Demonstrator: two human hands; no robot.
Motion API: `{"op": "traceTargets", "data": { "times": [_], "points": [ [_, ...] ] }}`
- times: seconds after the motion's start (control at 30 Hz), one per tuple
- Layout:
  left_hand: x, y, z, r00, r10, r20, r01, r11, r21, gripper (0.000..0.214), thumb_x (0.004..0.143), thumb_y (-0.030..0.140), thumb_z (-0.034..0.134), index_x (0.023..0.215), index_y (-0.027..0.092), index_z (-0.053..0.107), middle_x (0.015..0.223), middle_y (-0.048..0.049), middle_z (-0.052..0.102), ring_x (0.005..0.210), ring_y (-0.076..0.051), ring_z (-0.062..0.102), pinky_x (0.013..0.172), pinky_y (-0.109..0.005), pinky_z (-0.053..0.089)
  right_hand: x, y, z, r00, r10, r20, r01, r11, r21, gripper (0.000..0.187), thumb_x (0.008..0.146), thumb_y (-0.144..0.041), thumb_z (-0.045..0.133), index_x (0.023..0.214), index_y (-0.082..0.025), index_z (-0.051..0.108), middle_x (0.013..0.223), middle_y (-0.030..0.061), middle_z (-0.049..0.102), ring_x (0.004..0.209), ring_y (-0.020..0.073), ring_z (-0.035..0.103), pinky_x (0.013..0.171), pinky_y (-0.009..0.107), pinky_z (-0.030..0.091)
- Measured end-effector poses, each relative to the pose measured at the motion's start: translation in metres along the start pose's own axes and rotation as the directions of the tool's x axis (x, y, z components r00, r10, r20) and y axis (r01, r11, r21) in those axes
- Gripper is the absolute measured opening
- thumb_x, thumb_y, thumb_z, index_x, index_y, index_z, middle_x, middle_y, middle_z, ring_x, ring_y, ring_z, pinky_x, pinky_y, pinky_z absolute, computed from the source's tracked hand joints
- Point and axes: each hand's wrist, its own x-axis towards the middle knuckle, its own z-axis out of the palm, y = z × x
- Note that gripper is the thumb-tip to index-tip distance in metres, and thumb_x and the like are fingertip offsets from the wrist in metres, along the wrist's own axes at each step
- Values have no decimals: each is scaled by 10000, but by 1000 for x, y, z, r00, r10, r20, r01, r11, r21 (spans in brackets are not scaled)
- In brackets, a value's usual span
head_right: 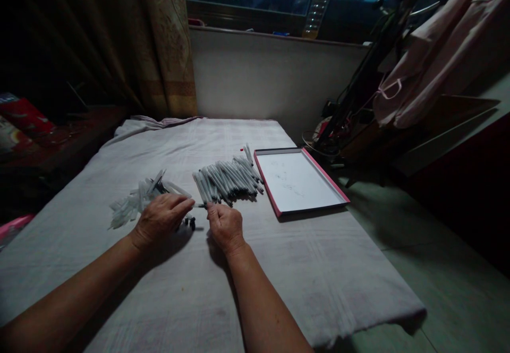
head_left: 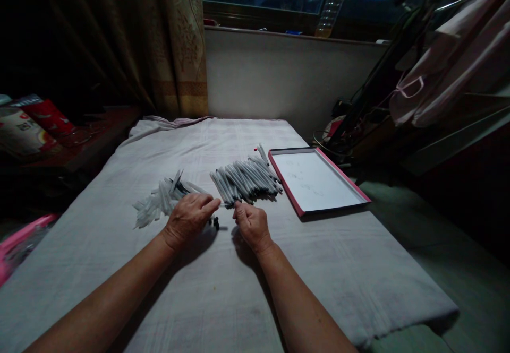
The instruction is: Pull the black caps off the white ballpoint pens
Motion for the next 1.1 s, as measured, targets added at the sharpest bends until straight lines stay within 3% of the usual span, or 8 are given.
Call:
{"op": "traceTargets", "data": {
  "times": [0.17, 0.4, 0.67, 0.87, 1.0, 1.1],
  "points": [
    [-33, 19, -7, 992, -5, -129, 7, 1000, 14, 224, 953, 139, 482, 1065, 215, 660, 899, -44, 703, 786, -195, 610, 711, -319, 460, -8, -7, 12, 992, 28, 124, -28, 1000, 0, 524, 963, -494, 433, 564, -207, 616, 565, 30, 642, 580, 147, 617, 603, 243, 402],
    [-36, 23, -8, 981, -57, -183, 51, 998, -38, 203, 1009, 213, 450, 1027, 210, 652, 899, -35, 715, 777, -182, 620, 711, -302, 454, -9, -7, 15, 977, 97, 192, -117, 988, 99, 436, 915, -450, 497, 577, -197, 606, 555, 1, 574, 570, 136, 549, 578, 239, 386],
    [-39, 21, -8, 984, -103, -143, 88, 990, -108, 253, 1038, 325, 428, 1035, 196, 645, 864, -24, 732, 744, -171, 653, 687, -289, 457, -6, -6, 17, 971, 103, 214, -156, 956, 248, 277, 862, -382, 596, 673, -193, 666, 644, -2, 624, 650, 145, 578, 619, 245, 439],
    [-44, 21, -4, 990, -121, -67, 108, 978, -181, 266, 1033, 359, 439, 1047, 204, 655, 815, -14, 729, 693, -154, 660, 655, -268, 460, -6, -7, 17, 960, 164, 229, -247, 880, 406, 174, 783, -371, 655, 756, -203, 695, 684, 0, 653, 637, 144, 580, 588, 249, 456],
    [-45, 18, -4, 985, -164, -58, 151, 972, -178, 274, 1016, 396, 459, 1113, 202, 627, 885, -39, 726, 759, -171, 667, 684, -274, 483, -3, -6, 14, 956, 210, 205, -281, 855, 435, 191, 751, -397, 668, 751, -208, 689, 681, 0, 647, 616, 144, 576, 540, 239, 441],
    [-46, 15, -7, 977, -198, -74, 186, 971, -151, 233, 1013, 368, 459, 1036, 197, 614, 899, -49, 702, 795, -182, 656, 696, -280, 485, 1, -3, 10, 950, 279, 137, -311, 854, 417, 278, 766, -471, 664, 687, -205, 654, 622, -6, 613, 580, 140, 553, 521, 239, 424]
  ]
}}
